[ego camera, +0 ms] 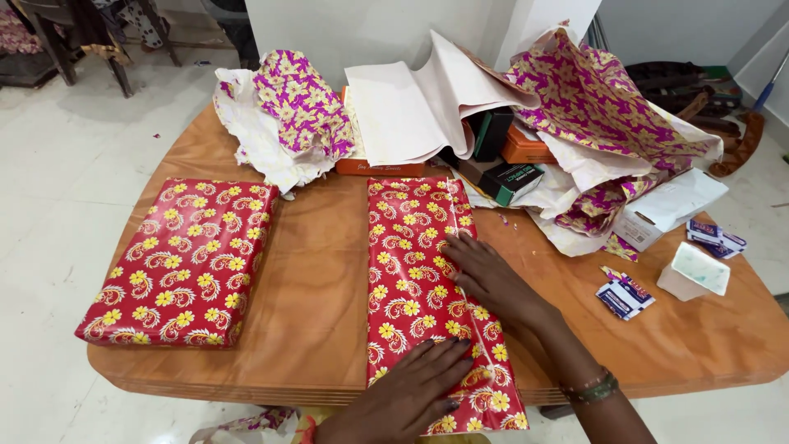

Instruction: The person wraps a rectangular box with red floral wrapping paper on a wooden table. They fold the paper around the box, crease the edges, and secure the seams with clear tape. A second wrapped gift is visible on the table.

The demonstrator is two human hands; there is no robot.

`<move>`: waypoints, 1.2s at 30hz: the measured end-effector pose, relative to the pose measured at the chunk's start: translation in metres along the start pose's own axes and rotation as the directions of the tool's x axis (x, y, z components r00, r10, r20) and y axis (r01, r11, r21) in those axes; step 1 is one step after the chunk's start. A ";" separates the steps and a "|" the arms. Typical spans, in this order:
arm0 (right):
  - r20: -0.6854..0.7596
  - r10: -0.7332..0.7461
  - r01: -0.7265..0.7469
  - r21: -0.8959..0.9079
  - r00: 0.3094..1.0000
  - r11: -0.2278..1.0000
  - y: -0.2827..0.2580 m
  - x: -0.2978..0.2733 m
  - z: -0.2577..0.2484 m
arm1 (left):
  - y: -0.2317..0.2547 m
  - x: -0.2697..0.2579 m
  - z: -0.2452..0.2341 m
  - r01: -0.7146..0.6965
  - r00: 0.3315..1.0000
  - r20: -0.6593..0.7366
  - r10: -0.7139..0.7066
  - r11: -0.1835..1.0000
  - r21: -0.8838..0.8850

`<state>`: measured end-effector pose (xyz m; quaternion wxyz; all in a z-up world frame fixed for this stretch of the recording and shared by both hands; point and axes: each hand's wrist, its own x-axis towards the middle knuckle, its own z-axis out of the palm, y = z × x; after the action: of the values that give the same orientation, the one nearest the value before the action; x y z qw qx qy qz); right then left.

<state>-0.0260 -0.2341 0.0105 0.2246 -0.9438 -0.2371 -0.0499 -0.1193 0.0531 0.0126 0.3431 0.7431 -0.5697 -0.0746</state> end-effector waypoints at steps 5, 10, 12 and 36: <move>-0.006 0.080 -0.078 0.141 0.997 0.987 0.001 0.021 -0.001 | 0.001 -0.001 0.000 -0.005 0.997 -0.082 -0.005 0.991 -0.131; -0.124 0.244 -0.180 0.385 0.962 0.905 0.001 0.031 0.009 | 0.000 -0.004 -0.001 -0.016 0.987 -0.161 -0.023 0.971 -0.238; -0.148 0.296 -0.215 0.408 0.944 0.887 0.004 0.037 0.011 | 0.000 -0.006 0.001 -0.029 0.984 -0.177 -0.014 0.971 -0.238; -0.218 0.444 -0.306 0.467 0.869 0.829 0.015 0.050 0.012 | 0.013 -0.006 0.001 0.023 0.994 -0.103 -0.034 0.994 -0.105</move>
<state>0.0250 -0.2191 0.0036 0.4618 -0.8809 -0.0101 -0.1035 -0.1323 0.0565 0.0182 0.4096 0.7352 -0.5356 -0.0700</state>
